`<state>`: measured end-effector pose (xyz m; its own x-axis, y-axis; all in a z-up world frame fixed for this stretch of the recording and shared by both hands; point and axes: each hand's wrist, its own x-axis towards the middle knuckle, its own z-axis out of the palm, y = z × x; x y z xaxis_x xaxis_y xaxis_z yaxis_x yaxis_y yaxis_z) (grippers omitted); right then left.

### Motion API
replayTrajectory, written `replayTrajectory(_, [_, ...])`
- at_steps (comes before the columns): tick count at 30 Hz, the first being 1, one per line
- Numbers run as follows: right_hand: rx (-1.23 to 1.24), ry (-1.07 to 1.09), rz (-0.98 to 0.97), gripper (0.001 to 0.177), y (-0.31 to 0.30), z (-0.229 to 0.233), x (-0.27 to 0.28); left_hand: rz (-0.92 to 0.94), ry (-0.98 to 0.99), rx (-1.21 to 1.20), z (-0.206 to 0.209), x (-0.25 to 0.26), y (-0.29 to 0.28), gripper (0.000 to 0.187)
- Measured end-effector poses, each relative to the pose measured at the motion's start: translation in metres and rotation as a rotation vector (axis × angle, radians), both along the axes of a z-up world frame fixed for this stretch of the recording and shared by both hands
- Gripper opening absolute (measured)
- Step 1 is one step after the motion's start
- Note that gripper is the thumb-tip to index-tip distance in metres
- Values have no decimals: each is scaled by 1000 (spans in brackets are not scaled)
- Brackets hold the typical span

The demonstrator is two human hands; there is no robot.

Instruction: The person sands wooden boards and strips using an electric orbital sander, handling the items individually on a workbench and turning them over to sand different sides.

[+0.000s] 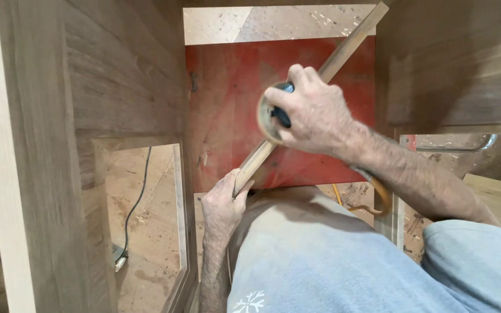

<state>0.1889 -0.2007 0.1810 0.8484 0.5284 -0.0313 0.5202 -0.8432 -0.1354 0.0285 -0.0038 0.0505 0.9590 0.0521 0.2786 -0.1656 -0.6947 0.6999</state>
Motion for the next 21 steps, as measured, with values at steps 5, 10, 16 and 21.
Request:
replayTrajectory(5, [25, -101, -10, 33, -13, -4, 20, -57, 65, 57, 17, 2, 0, 30])
replayTrajectory(10, [-20, -83, -52, 35, -26, -2, 37, -60, 52, 49, 17, 4, 1, 31])
replayTrajectory(16, [-44, -97, -111, 37, -48, -10, 56, -73, 39, 31, 14, 2, 3, 33])
replayTrajectory(21, [-74, -151, -177, 39, -68, -17, 73, -80, 11, 16, 14, 4, 3, 32])
